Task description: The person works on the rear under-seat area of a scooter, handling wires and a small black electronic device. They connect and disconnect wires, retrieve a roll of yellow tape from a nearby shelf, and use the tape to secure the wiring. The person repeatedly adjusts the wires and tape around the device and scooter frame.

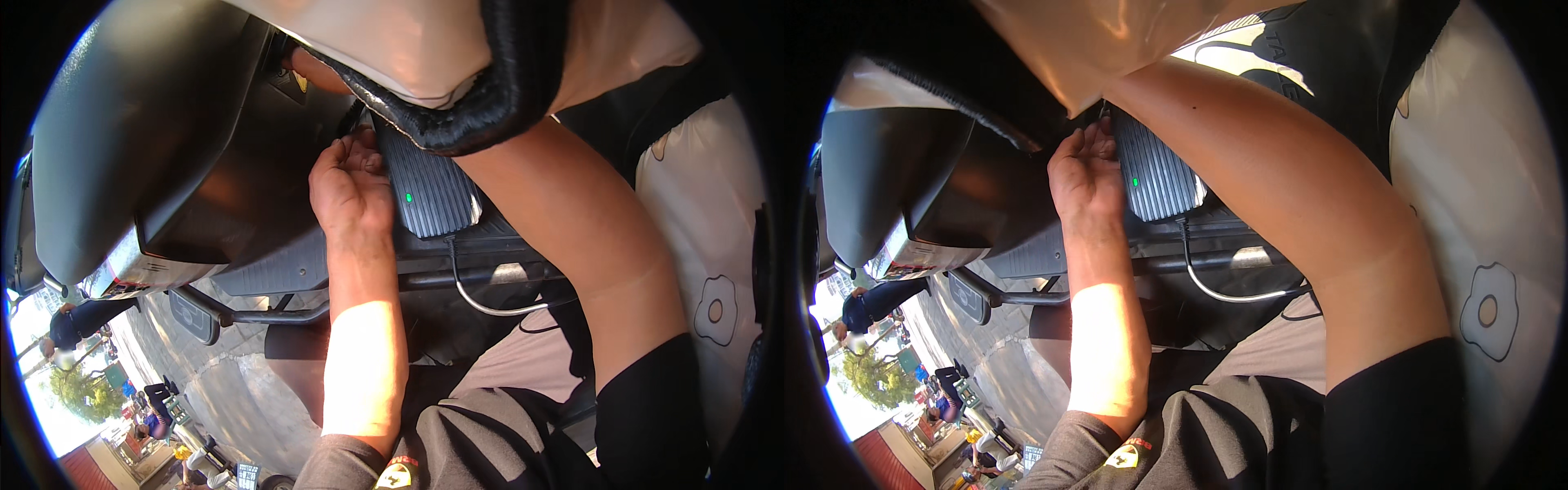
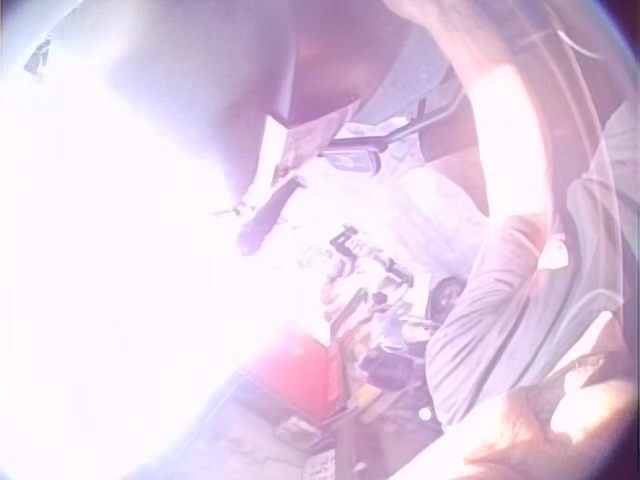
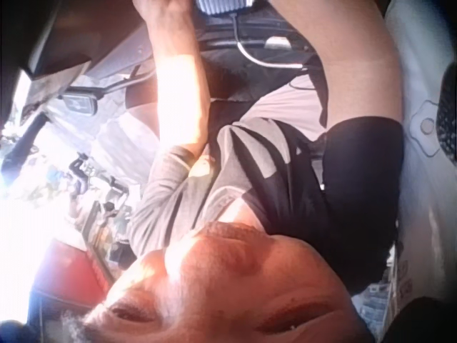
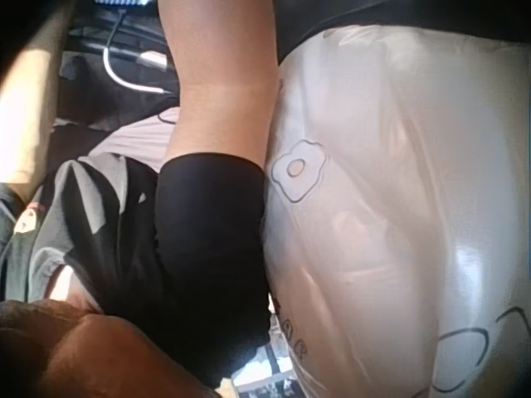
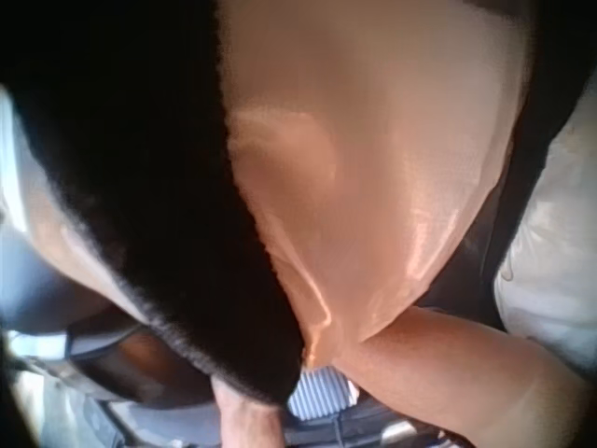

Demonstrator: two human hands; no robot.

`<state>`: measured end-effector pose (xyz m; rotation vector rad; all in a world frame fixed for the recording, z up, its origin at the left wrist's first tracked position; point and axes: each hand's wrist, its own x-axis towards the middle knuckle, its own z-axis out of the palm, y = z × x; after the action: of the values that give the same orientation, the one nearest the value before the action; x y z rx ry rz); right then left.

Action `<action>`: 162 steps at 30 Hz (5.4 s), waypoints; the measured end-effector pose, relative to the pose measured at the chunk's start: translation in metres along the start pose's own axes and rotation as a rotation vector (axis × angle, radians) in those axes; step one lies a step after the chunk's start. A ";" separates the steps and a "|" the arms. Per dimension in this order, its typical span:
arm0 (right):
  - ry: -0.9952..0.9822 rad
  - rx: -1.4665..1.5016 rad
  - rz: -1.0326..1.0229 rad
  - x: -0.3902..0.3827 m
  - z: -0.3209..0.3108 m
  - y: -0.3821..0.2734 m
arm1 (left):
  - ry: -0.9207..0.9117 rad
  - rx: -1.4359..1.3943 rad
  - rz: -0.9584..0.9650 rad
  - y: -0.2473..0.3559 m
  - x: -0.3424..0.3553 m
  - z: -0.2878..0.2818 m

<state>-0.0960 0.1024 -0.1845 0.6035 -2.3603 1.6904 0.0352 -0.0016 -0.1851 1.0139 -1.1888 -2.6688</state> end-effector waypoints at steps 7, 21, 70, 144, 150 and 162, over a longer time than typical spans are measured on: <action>-0.054 -0.109 0.087 -0.025 -0.030 0.012 | -0.071 -0.027 -0.023 0.000 -0.002 -0.008; 0.067 -0.052 0.044 0.008 0.013 0.004 | -0.082 0.112 0.078 -0.004 -0.021 -0.004; 0.094 -0.046 0.070 0.003 0.027 0.002 | -0.092 0.102 0.076 -0.008 -0.018 -0.004; -0.062 -0.106 0.193 -0.028 0.006 -0.023 | -0.085 0.421 0.563 -0.024 0.036 0.021; -0.071 0.006 0.261 -0.031 0.006 -0.023 | -0.099 0.448 0.602 -0.023 0.037 0.019; -0.125 0.146 0.301 -0.029 0.001 -0.028 | -0.056 0.406 0.601 -0.025 0.036 0.022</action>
<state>-0.0575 0.1006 -0.1711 0.4002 -2.5358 2.0193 -0.0008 0.0198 -0.2113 0.4876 -1.7536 -2.0444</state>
